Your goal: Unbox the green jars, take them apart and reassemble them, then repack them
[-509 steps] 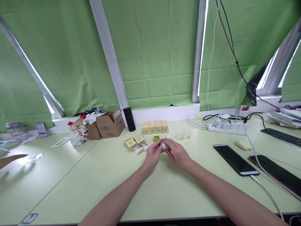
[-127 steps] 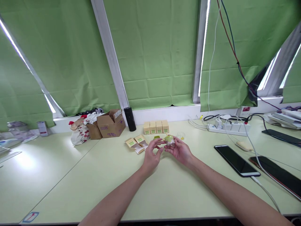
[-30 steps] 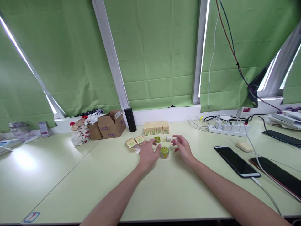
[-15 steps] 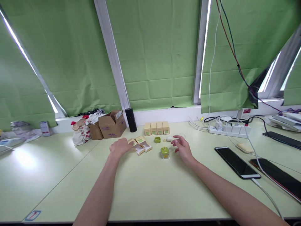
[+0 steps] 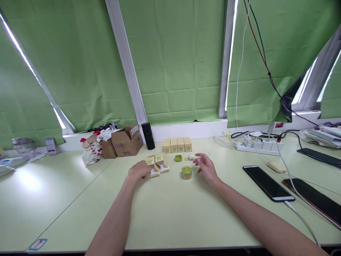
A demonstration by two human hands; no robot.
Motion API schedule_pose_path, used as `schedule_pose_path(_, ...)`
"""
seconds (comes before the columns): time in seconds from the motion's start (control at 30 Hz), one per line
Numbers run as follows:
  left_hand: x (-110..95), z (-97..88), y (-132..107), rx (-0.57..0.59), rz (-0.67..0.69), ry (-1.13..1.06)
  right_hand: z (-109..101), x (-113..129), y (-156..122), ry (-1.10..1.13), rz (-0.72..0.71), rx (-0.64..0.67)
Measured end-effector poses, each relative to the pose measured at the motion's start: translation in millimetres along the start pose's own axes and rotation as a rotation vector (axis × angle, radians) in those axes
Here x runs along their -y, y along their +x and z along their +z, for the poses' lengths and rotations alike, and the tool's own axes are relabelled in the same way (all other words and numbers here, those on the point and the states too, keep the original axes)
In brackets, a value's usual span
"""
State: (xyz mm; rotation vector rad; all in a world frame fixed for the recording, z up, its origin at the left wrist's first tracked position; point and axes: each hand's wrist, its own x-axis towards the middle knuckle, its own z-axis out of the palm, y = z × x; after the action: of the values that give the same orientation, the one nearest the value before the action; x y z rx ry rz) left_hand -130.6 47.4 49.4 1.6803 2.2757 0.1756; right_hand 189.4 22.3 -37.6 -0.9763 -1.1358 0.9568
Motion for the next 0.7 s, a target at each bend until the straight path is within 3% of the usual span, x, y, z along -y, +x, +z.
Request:
schedule_pose_path(0.23,5.5,-12.7,3.3,-0.151,-0.058,0.034,-0.3,-1.4,0.3,-0.028,-0.004,0.025)
schedule_pose_path(0.37,5.2,-20.3,-3.6,-0.327,-0.036,0.039,-0.3,-2.1,0.2,-0.050,-0.012,0.028)
schedule_pose_path(0.57,-22.4,-19.8,-30.6,-0.692,0.194,0.001,-0.7,-1.6,1.3,-0.120,-0.091,0.022)
schedule_pose_path(0.7,-54.4,-0.6,-51.0,-0.795,0.369,-0.111,0.5,4.7,0.0,-0.206,-0.197,0.033)
